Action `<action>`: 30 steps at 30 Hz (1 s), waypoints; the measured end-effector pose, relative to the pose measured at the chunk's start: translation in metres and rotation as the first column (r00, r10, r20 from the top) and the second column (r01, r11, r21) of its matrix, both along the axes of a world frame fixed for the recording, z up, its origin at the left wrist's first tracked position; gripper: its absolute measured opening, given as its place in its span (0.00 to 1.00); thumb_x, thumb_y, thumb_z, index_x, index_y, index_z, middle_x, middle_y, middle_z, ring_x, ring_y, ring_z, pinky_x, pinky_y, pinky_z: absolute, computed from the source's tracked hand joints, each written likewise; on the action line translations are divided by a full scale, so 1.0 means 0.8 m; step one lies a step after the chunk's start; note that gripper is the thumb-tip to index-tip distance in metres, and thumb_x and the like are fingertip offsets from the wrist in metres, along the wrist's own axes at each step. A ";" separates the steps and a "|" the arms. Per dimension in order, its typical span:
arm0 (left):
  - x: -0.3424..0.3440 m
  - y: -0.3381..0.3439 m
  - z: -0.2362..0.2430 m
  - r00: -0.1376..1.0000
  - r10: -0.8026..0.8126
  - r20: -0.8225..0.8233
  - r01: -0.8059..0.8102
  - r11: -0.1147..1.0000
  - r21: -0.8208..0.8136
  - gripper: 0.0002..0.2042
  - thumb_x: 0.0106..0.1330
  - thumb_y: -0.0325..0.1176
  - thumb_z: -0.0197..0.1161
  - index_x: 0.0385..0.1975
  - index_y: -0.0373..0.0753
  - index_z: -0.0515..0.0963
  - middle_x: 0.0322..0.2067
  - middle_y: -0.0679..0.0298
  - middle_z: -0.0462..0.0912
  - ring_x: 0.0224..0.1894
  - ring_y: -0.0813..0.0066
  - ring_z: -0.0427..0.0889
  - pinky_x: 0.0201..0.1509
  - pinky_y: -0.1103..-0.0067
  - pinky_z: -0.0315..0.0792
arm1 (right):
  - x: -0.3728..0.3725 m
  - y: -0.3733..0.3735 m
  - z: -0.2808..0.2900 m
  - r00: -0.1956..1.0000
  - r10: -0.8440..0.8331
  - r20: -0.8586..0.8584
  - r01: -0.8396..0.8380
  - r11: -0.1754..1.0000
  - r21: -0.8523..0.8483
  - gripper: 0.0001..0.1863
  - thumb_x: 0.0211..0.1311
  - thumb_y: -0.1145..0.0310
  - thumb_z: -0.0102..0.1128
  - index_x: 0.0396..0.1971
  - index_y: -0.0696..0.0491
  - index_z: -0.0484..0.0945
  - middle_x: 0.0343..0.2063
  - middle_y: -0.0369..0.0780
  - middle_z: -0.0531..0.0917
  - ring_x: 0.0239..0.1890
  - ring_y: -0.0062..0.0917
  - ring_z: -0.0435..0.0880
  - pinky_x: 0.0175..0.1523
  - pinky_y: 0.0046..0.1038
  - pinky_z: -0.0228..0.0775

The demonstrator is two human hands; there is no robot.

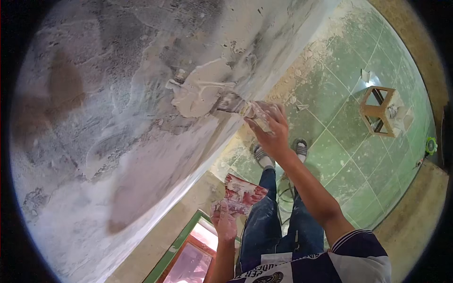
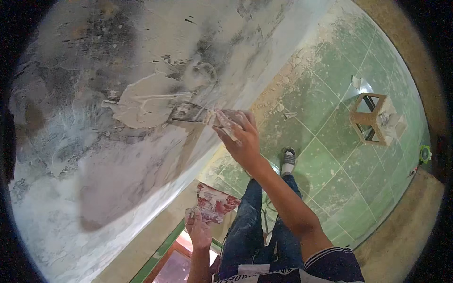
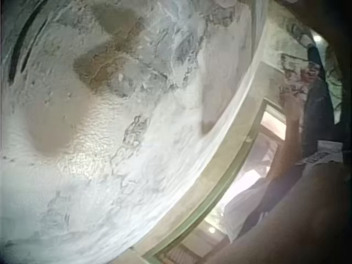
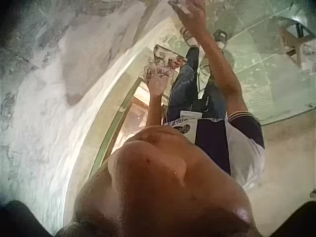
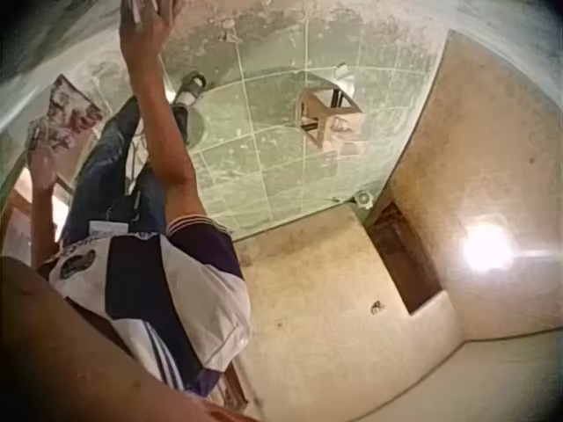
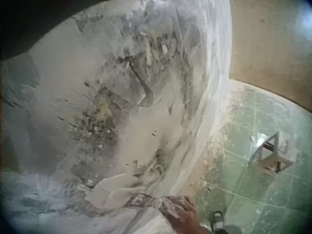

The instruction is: Applying and smoothing plaster onto a damaged section of an indoor wall using a putty knife and scraper.

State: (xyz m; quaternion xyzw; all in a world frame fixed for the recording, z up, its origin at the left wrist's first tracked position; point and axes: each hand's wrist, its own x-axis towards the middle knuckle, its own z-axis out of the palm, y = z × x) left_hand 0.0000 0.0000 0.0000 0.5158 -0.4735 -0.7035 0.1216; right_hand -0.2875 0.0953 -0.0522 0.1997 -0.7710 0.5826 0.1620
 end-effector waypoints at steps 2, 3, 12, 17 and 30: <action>-0.007 -0.002 0.001 0.999 0.040 -0.023 -0.039 0.999 0.020 0.03 0.69 0.27 0.59 0.40 0.39 0.76 0.36 0.62 0.81 0.33 0.71 0.83 0.32 0.70 0.83 | -0.002 0.003 0.007 0.997 -0.051 -0.059 0.050 0.998 -0.028 0.25 0.43 0.77 0.76 0.46 0.55 0.82 0.44 0.43 0.84 0.43 0.38 0.80 0.49 0.37 0.68; -0.013 0.004 -0.003 0.999 0.046 -0.030 -0.045 0.999 0.018 0.03 0.69 0.27 0.59 0.40 0.39 0.76 0.36 0.62 0.81 0.33 0.71 0.83 0.32 0.70 0.83 | -0.009 0.006 0.019 0.997 -0.046 -0.065 0.044 0.999 -0.030 0.25 0.43 0.77 0.76 0.46 0.55 0.82 0.44 0.43 0.84 0.43 0.38 0.80 0.49 0.37 0.68; -0.005 -0.003 0.006 0.999 0.049 -0.017 -0.047 0.996 0.075 0.04 0.69 0.27 0.59 0.41 0.39 0.75 0.35 0.62 0.82 0.33 0.71 0.84 0.30 0.72 0.84 | 0.005 -0.018 0.022 1.000 -0.010 0.006 0.010 0.999 -0.041 0.24 0.43 0.77 0.75 0.45 0.54 0.82 0.43 0.42 0.83 0.44 0.38 0.79 0.49 0.37 0.68; -0.005 -0.002 0.008 0.998 0.046 -0.031 -0.045 0.998 0.037 0.03 0.69 0.28 0.59 0.39 0.39 0.75 0.34 0.62 0.82 0.31 0.72 0.84 0.29 0.74 0.83 | 0.017 -0.001 -0.028 0.999 -0.031 0.018 0.031 1.000 0.007 0.26 0.46 0.76 0.73 0.49 0.50 0.81 0.46 0.38 0.82 0.45 0.35 0.78 0.50 0.34 0.67; 0.009 0.004 -0.008 0.998 0.036 -0.042 -0.033 0.996 0.084 0.06 0.70 0.28 0.59 0.43 0.41 0.75 0.34 0.65 0.82 0.31 0.75 0.83 0.28 0.76 0.82 | 0.012 -0.029 0.045 0.998 0.052 -0.034 -0.054 0.996 -0.066 0.27 0.43 0.76 0.75 0.49 0.53 0.81 0.45 0.40 0.83 0.45 0.35 0.79 0.50 0.35 0.66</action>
